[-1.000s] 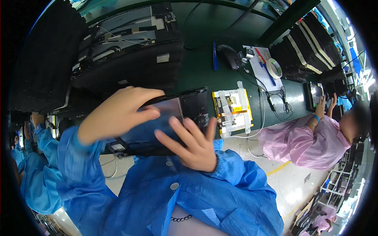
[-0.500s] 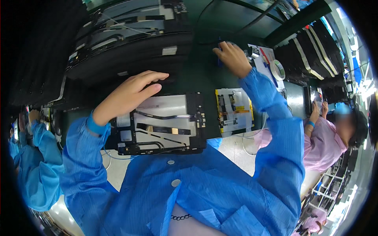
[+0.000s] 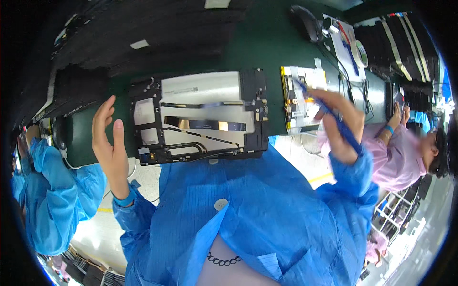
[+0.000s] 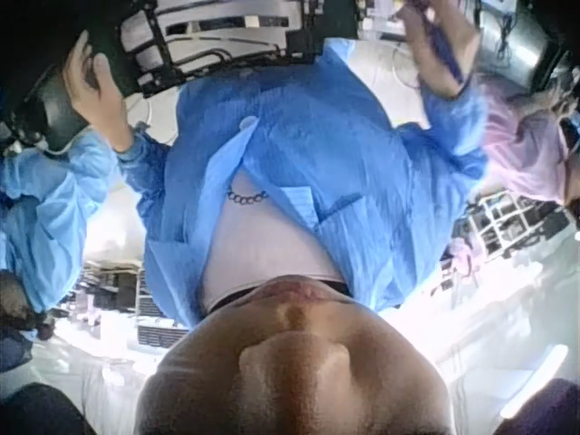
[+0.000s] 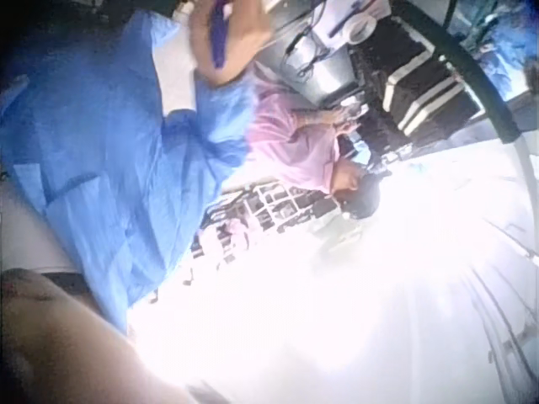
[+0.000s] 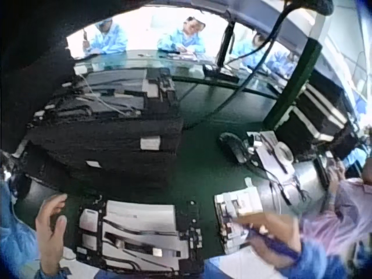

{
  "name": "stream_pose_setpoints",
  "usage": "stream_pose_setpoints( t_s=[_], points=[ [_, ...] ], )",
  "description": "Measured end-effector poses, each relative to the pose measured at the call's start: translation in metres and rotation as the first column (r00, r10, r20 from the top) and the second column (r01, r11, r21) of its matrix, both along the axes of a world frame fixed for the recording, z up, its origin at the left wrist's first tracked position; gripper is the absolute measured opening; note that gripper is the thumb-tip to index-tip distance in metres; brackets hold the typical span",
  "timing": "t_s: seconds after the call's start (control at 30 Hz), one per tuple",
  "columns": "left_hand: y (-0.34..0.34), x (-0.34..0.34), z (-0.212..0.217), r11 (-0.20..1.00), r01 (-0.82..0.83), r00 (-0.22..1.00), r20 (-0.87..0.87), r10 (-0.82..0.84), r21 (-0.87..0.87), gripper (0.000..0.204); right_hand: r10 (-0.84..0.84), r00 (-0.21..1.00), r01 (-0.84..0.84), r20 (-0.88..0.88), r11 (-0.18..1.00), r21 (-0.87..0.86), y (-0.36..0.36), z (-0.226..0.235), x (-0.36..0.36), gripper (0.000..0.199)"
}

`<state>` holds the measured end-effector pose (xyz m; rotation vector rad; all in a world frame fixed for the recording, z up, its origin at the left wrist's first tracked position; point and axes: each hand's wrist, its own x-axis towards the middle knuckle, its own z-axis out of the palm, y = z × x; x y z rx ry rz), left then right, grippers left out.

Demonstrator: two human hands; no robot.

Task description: Testing and inspecting internal connections and screen functionality of tablet devices.

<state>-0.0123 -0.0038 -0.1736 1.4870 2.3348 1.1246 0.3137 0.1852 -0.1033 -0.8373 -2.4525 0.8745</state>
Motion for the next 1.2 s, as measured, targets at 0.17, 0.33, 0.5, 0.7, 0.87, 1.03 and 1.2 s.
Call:
stream_pose_setpoints(
  t_s=[0.17, 0.33, 0.5, 0.7, 0.87, 1.03, 1.2],
  points=[
    [-0.01, 0.015, -0.04, 0.994, -0.102, 0.933, 0.351, 0.084, 0.033, 0.036, -0.451, 0.849, 0.212, -0.275, 0.768, -0.605, -0.086, -0.059, -0.012, 0.011],
    [-0.001, 0.023, -0.04, 0.994, -0.101, 0.972, 0.218, 0.09, 0.037, 0.039, -0.508, 0.815, 0.368, -0.28, 0.826, -0.427, -0.107, -0.09, -0.034, 0.013],
    [-0.002, 0.027, -0.047, 0.987, -0.136, 0.972, 0.206, 0.116, 0.084, 0.043, -0.543, 0.814, 0.462, -0.205, 0.82, -0.336, -0.11, -0.091, -0.038, 0.023],
    [-0.001, 0.027, -0.047, 0.983, -0.155, 0.965, 0.229, 0.13, 0.095, 0.043, -0.582, 0.784, 0.507, -0.215, 0.801, -0.318, -0.11, -0.091, -0.045, 0.029],
    [-0.001, 0.026, -0.048, 0.98, -0.175, 0.961, 0.232, 0.149, 0.095, 0.042, -0.541, 0.807, 0.489, -0.235, 0.836, -0.248, -0.113, -0.095, -0.043, 0.029],
    [-0.009, 0.016, -0.042, 0.999, -0.026, 0.944, 0.329, 0.01, 0.042, 0.051, -0.518, 0.78, 0.408, -0.353, 0.847, -0.34, -0.113, -0.105, -0.022, 0.02],
    [-0.025, 0.011, -0.029, 0.958, 0.286, 0.928, 0.258, -0.27, -0.029, 0.102, -0.751, 0.429, 0.347, -0.501, 0.649, -0.677, -0.096, -0.105, 0.007, 0.026]
  ],
)
